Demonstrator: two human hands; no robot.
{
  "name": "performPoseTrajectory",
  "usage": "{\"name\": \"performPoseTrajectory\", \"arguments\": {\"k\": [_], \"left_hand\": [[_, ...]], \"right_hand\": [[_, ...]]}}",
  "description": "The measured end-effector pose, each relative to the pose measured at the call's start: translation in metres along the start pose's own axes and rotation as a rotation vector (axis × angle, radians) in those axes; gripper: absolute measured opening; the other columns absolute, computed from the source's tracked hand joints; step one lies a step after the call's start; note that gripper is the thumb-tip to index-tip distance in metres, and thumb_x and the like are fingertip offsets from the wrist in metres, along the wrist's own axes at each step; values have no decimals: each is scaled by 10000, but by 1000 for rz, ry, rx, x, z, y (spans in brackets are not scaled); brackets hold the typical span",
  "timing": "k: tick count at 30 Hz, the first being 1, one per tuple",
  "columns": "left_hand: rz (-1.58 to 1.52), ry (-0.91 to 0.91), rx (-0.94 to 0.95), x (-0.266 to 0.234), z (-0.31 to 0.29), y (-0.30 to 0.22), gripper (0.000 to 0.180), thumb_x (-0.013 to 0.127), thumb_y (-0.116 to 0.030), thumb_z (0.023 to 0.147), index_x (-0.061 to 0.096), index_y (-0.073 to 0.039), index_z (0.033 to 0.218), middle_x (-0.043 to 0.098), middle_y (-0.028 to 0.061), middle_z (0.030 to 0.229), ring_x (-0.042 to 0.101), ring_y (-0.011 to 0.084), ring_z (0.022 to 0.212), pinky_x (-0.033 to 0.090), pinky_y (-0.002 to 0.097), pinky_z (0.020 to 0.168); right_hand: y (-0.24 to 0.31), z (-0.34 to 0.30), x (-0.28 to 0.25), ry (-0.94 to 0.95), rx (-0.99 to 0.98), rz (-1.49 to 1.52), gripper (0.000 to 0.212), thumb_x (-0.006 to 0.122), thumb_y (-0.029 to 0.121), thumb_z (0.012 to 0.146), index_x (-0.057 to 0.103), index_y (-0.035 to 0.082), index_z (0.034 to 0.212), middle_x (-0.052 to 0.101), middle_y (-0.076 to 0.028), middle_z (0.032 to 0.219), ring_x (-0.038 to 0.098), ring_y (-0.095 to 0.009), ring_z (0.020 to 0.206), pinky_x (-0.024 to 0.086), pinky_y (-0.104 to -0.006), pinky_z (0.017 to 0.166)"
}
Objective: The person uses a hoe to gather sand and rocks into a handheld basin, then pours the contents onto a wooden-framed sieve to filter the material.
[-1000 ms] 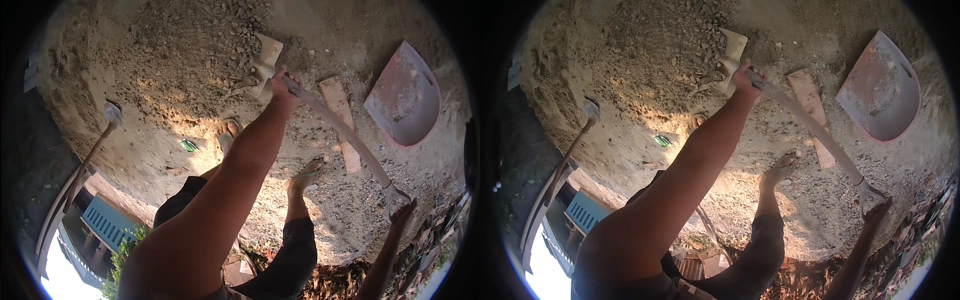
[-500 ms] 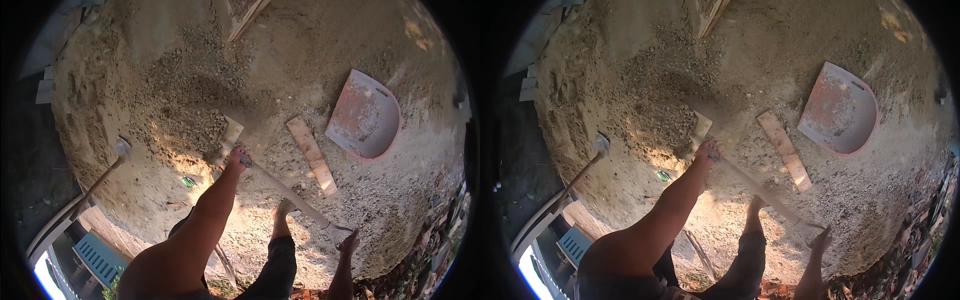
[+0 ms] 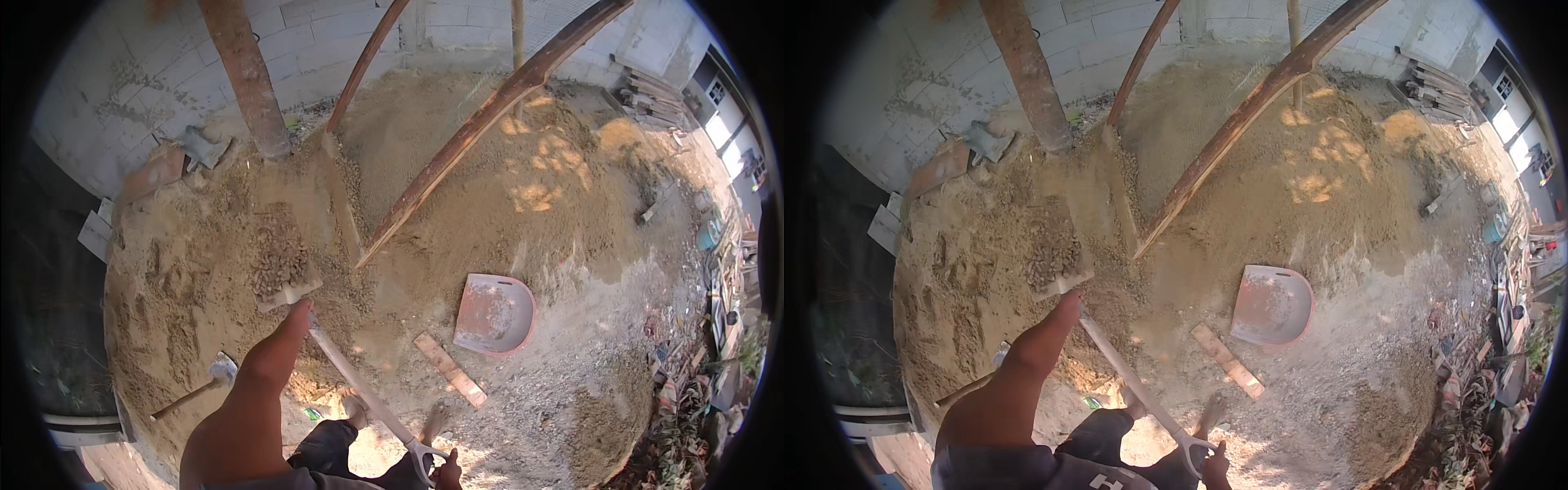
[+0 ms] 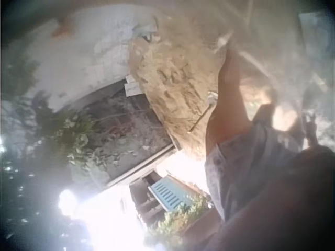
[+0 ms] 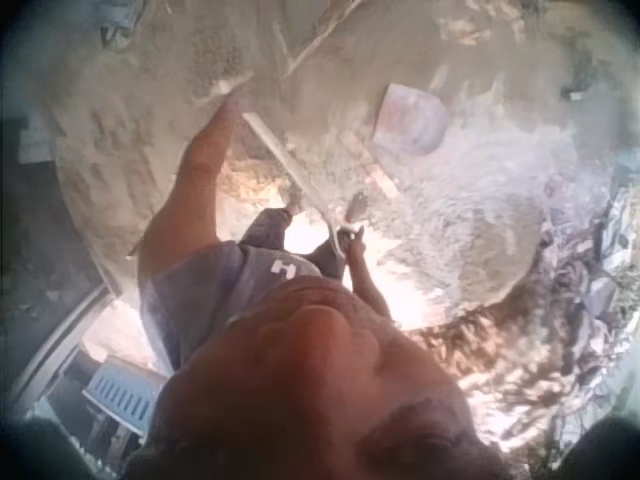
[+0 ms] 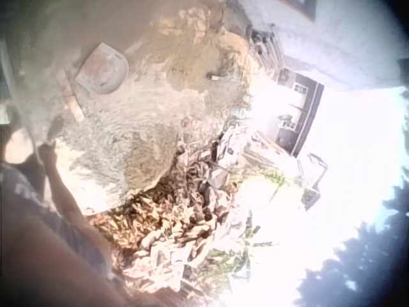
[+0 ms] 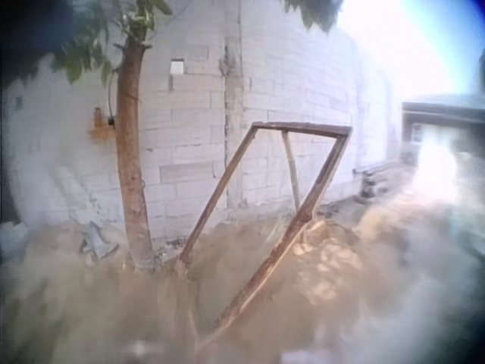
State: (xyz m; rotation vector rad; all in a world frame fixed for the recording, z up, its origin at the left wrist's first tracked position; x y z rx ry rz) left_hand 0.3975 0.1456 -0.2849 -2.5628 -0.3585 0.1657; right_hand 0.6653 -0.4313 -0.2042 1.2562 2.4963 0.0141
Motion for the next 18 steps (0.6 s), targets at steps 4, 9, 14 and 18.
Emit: {"name": "performPoseTrajectory", "arguments": {"k": [4, 9, 14, 18], "left_hand": [[211, 203, 552, 124, -114, -236, 227, 701, -103, 777, 610, 52, 916, 626, 125, 862, 611, 251, 740, 453, 410, 600], [333, 279, 1010, 202, -369, -405, 560, 752, -155, 747, 488, 107, 1165, 550, 232, 1151, 582, 344, 993, 478, 483, 809], [58, 606, 1078, 160, -486, -408, 416, 730, -132, 766, 494, 50, 1056, 575, 121, 902, 607, 221, 698, 521, 358, 540], [-93, 712, 913, 24, -425, -336, 291, 706, -117, 795, 520, -17, 996, 550, 69, 858, 571, 170, 638, 504, 344, 517]], "right_hand": [[36, -63, 116, 727, -91, -36, 722, 363, 729, 886, 589, 104, 1168, 425, -14, 530, 423, -161, 412, 379, -285, 399], [78, -119, 237, 1150, -136, -9, 317, 471, 397, 963, 518, 86, 922, 488, -50, 677, 511, -159, 521, 432, -289, 416], [140, -90, 214, 951, -632, -227, 444, 441, 495, 968, 543, 62, 976, 575, -107, 721, 555, -185, 530, 456, -293, 437], [121, -114, 152, 458, -444, -612, 891, 466, 781, 794, 656, -50, 1055, 667, -151, 888, 653, -269, 789, 511, -350, 670]]}}
Point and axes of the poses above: each hand's wrist, its own z-axis towards the middle knuckle, its own x-axis out of the palm, y = z × x, the point moved 1 cm from there along z, towards the middle knuckle
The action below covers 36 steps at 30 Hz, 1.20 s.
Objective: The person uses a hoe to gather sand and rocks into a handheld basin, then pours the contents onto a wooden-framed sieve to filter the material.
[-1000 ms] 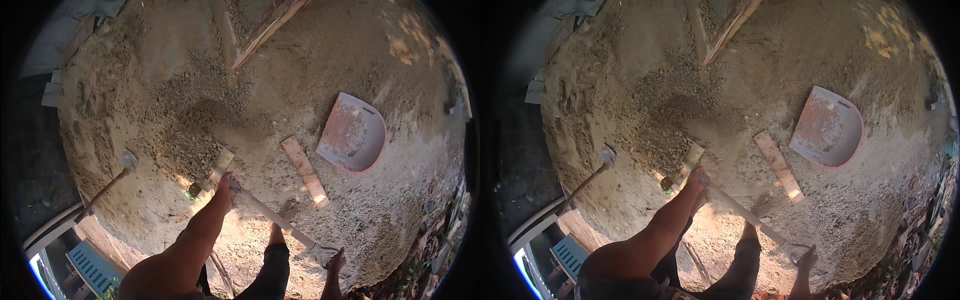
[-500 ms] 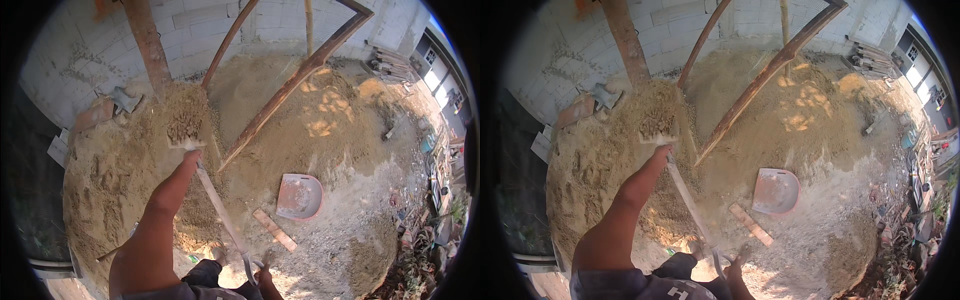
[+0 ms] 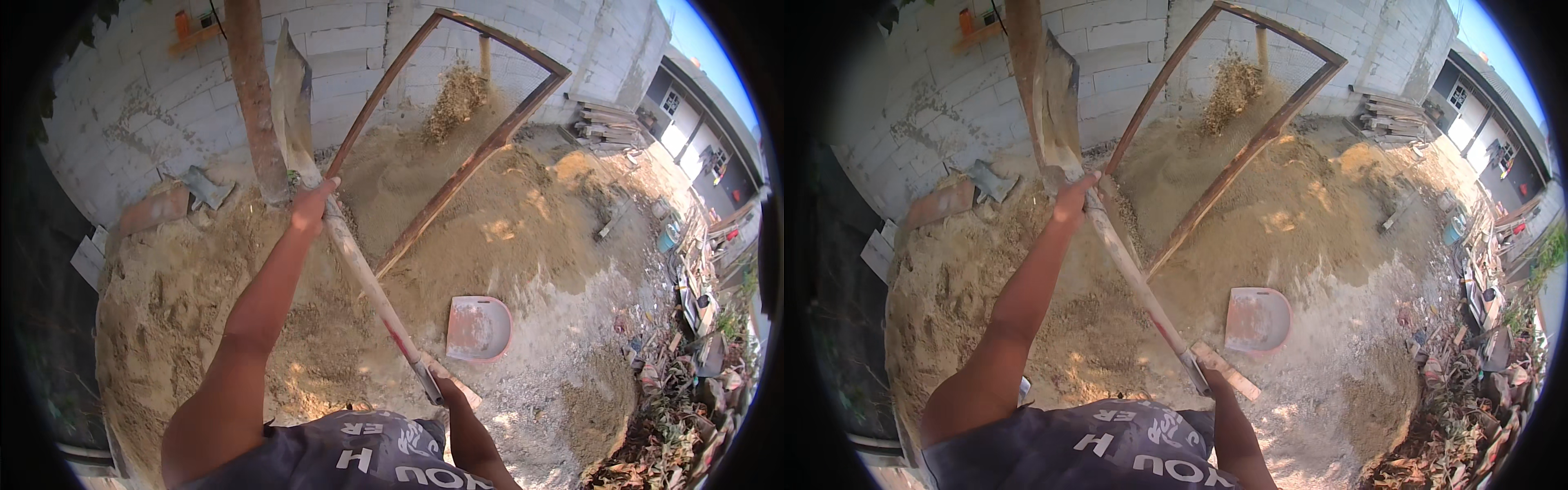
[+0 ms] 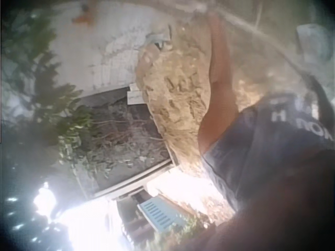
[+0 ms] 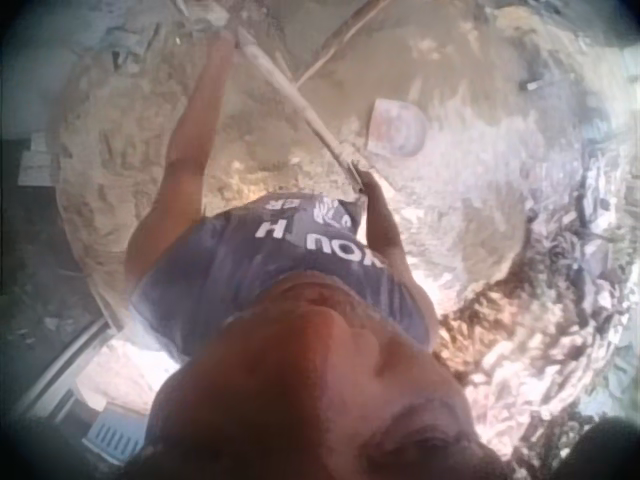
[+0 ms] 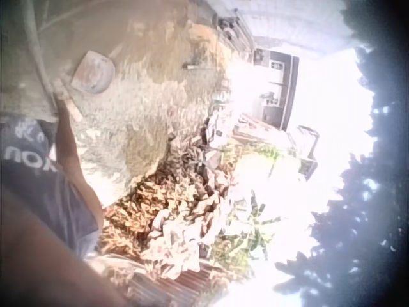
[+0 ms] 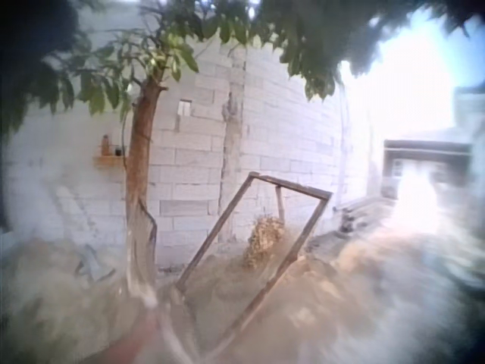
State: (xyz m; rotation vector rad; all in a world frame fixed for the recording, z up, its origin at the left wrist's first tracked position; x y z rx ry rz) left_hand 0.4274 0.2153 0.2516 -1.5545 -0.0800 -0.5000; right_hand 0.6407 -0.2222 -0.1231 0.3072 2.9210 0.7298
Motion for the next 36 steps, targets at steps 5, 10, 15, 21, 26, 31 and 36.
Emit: {"name": "performPoseTrajectory", "arguments": {"k": [5, 10, 15, 21, 26, 31, 36], "left_hand": [[-293, -547, -394, -137, -152, 149, 222, 630, -178, 835, 462, -88, 721, 477, 63, 642, 499, 210, 554, 415, 389, 503], [-208, -1012, -621, -295, -342, 222, 178, 615, -202, 873, 484, -98, 811, 470, 44, 681, 543, 235, 573, 489, 433, 497], [-400, -1054, -579, -316, -392, 266, 170, 624, -205, 882, 500, -96, 839, 482, 59, 682, 538, 247, 539, 483, 430, 480], [-485, -1077, -427, -314, -393, 282, 171, 623, -213, 869, 490, -104, 866, 480, 58, 716, 515, 238, 564, 466, 418, 511], [-438, -1173, -427, -275, -348, 289, 246, 621, -296, 874, 459, -119, 822, 461, 60, 667, 498, 229, 563, 454, 400, 517], [-400, -1198, -521, -252, -307, 321, 192, 639, -228, 882, 490, -117, 836, 470, 44, 647, 489, 218, 543, 451, 389, 517], [-421, -1138, -648, -197, -250, 441, 149, 603, -196, 908, 498, -140, 819, 479, 14, 662, 515, 204, 570, 481, 418, 565]], "right_hand": [[-123, -30, -108, -340, 41, -572, 951, 479, 850, 713, 665, 24, 1145, 656, -204, 1131, 622, -291, 1083, 437, -364, 946], [-68, -89, -70, 88, 312, -987, 788, 589, 772, 717, 697, 91, 1099, 691, -107, 1084, 647, -225, 1011, 466, -341, 869], [-13, -77, -102, -10, 307, -1142, 802, 566, 779, 730, 699, 67, 1077, 687, -135, 1075, 647, -266, 1017, 466, -372, 874], [-7, -45, -111, -196, 125, -1132, 916, 464, 825, 748, 708, -46, 890, 674, -274, 937, 662, -369, 943, 483, -444, 835], [-31, -10, -142, -603, -215, -772, 770, 555, 665, 829, 591, -76, 1034, 649, -244, 838, 654, -368, 752, 495, -461, 686], [-8, 15, -172, -349, 111, 273, 486, 591, 507, 878, 461, 48, 976, 438, -28, 598, 411, -138, 394, 291, -267, 337], [-2, 87, -282, -311, 255, 275, 416, 595, 510, 865, 495, 114, 787, 393, 8, 524, 388, -137, 377, 288, -280, 324]]}}
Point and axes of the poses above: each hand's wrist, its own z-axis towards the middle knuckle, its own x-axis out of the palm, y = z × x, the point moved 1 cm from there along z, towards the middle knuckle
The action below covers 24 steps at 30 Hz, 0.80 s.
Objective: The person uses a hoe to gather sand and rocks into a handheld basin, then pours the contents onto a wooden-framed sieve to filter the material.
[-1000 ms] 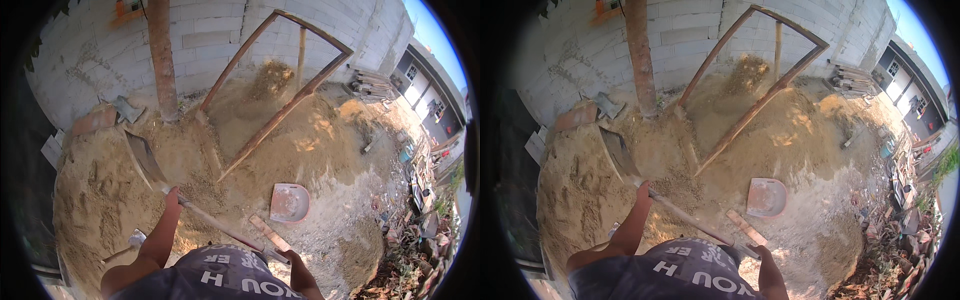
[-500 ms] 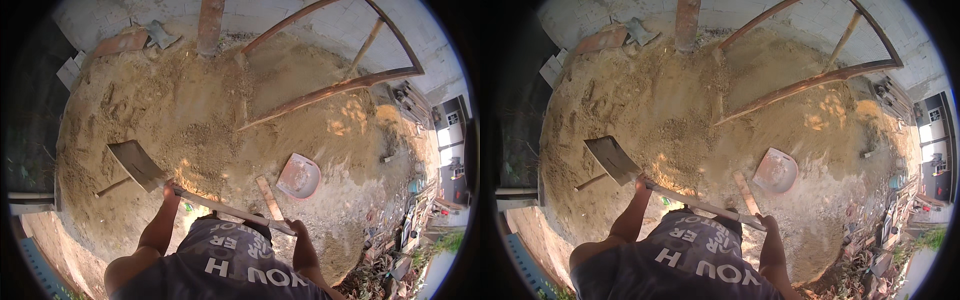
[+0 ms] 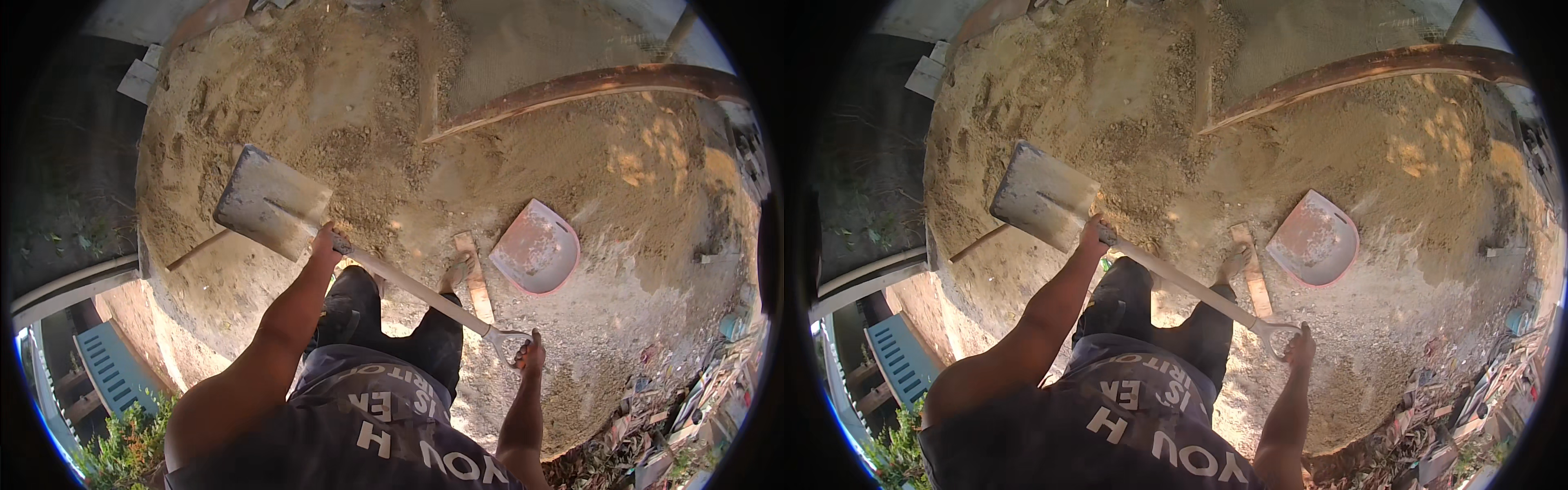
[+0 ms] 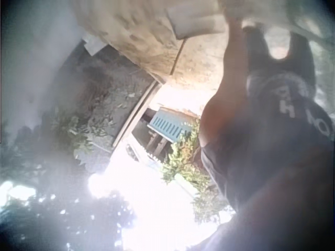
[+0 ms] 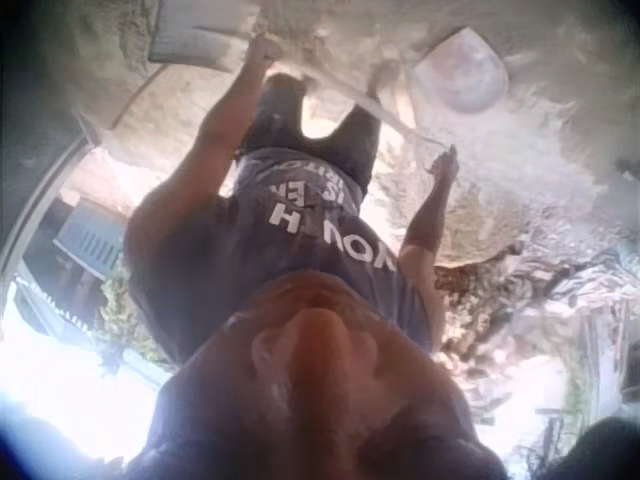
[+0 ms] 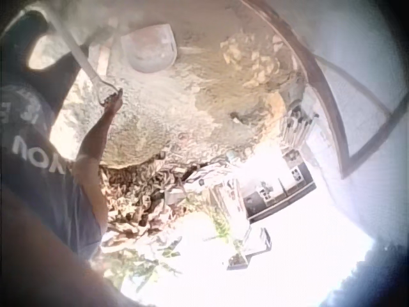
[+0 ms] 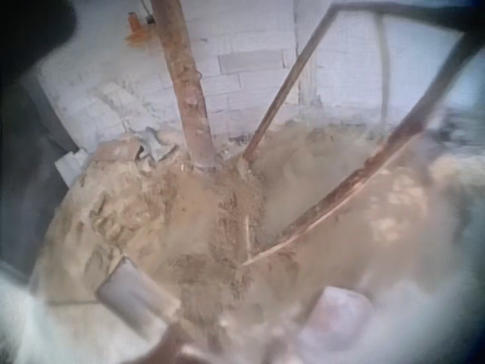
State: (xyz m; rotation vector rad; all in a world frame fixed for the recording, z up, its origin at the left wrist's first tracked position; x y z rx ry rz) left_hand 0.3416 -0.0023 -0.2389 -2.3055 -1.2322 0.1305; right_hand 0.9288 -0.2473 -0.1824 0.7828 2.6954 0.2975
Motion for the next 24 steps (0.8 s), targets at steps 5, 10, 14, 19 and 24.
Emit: {"name": "performPoseTrajectory", "arguments": {"k": [5, 10, 14, 19, 24], "left_hand": [[-38, 135, -260, 83, 124, 218, 174, 631, -167, 863, 499, -134, 755, 481, 5, 653, 497, 195, 567, 472, 385, 590], [-38, 33, -571, 168, 205, 451, 144, 649, -177, 825, 523, -115, 791, 517, 28, 678, 541, 207, 605, 497, 403, 596], [-110, 91, -742, 230, 246, 561, 149, 647, -193, 821, 532, -101, 804, 531, 60, 711, 559, 223, 628, 501, 410, 595], [-225, 109, -690, 306, 316, 531, 132, 591, -171, 848, 496, -105, 783, 504, 55, 703, 519, 213, 575, 480, 419, 587], [-384, 265, -520, 289, 439, 374, 156, 485, -137, 922, 425, -95, 785, 448, 38, 683, 477, 197, 613, 464, 385, 618]], "right_hand": [[9, 132, -110, -406, -209, 79, 492, 586, 549, 872, 392, 159, 644, 324, 29, 472, 341, -104, 342, 209, -252, 300], [89, 147, -152, -832, -239, -218, 561, 552, 601, 873, 382, 144, 595, 312, 36, 489, 312, -100, 379, 230, -283, 346], [156, 176, -196, -982, -337, -339, 508, 566, 587, 882, 439, 159, 640, 340, 62, 544, 253, -56, 410, 222, -236, 362], [260, 233, -161, -967, -555, -314, 392, 523, 493, 930, 563, 157, 731, 257, 72, 545, 211, -54, 389, 243, -241, 363], [320, 357, -32, -658, -680, -667, 573, 559, 185, 901, 350, 169, 1434, 378, 21, 645, 403, -100, 493, 382, -260, 461]]}}
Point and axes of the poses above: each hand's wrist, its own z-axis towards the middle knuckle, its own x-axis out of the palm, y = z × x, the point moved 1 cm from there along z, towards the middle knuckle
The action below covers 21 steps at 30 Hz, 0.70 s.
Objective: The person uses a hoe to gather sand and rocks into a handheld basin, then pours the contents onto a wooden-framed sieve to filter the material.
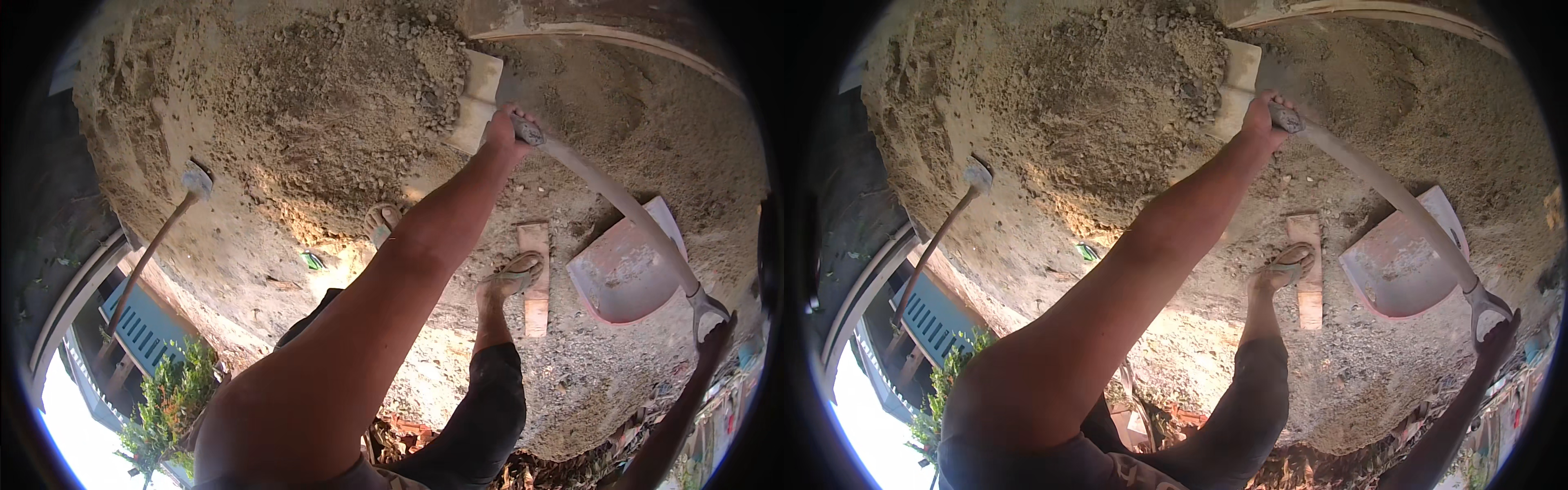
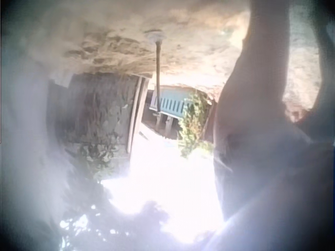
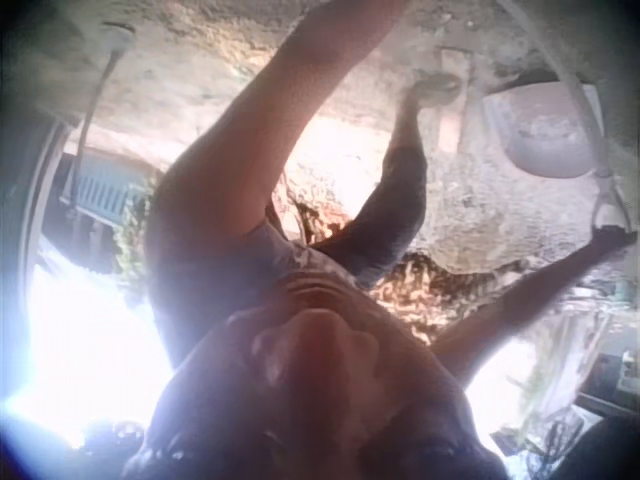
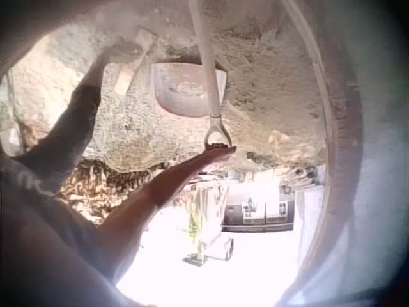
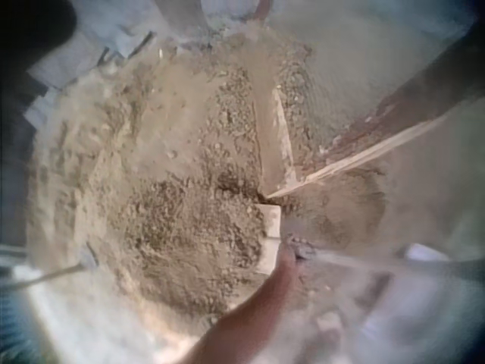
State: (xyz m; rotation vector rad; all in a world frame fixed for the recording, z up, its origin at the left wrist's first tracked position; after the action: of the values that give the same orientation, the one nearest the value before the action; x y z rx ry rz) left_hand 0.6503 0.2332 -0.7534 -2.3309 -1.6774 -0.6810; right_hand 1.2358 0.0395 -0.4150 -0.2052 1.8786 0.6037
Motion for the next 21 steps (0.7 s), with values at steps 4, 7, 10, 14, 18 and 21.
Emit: {"name": "performPoseTrajectory", "arguments": {"k": [4, 7, 10, 14, 18, 21], "left_hand": [[-66, -22, 153, -3, -2, -89, 137, 472, -124, 924, 422, -94, 801, 439, 37, 701, 458, 204, 622, 459, 398, 644], [6, -108, 146, -14, -2, -65, 123, 472, -134, 933, 431, -88, 828, 436, 43, 748, 448, 215, 653, 456, 415, 663], [114, -227, 216, -51, -12, -74, 104, 510, -163, 928, 461, -101, 860, 476, 50, 774, 491, 222, 679, 480, 451, 689], [295, -245, 188, -110, -21, -108, 142, 547, -169, 919, 480, -117, 804, 464, 18, 720, 484, 206, 665, 479, 397, 678], [330, -151, 211, -132, -59, -105, 140, 570, -138, 892, 486, -119, 782, 451, 6, 703, 465, 192, 638, 458, 372, 649], [400, -209, 171, -122, -112, -74, 127, 588, -127, 866, 490, -112, 787, 451, 6, 704, 466, 194, 646, 450, 373, 654]], "right_hand": [[126, -30, 122, -42, -27, 307, 443, 552, 496, 904, 506, 114, 684, 278, 57, 532, 281, -66, 422, 279, -261, 424], [109, -46, 114, 9, 213, 282, 484, 541, 510, 903, 434, 123, 633, 268, 56, 509, 277, -71, 395, 255, -269, 388], [86, -82, 132, 38, 234, 222, 489, 544, 518, 900, 416, 130, 631, 282, 56, 491, 286, -70, 367, 236, -269, 347], [39, -156, 155, 175, 360, 461, 431, 581, 467, 901, 477, 101, 697, 346, 51, 491, 335, -69, 350, 274, -248, 325], [-51, -215, 147, 136, 374, 463, 400, 561, 368, 931, 553, 28, 720, 393, 19, 475, 362, -72, 366, 290, -253, 339], [-84, -249, 97, 128, 465, 446, 429, 536, 380, 947, 540, 32, 697, 408, 7, 479, 383, -92, 357, 301, -276, 332]]}}
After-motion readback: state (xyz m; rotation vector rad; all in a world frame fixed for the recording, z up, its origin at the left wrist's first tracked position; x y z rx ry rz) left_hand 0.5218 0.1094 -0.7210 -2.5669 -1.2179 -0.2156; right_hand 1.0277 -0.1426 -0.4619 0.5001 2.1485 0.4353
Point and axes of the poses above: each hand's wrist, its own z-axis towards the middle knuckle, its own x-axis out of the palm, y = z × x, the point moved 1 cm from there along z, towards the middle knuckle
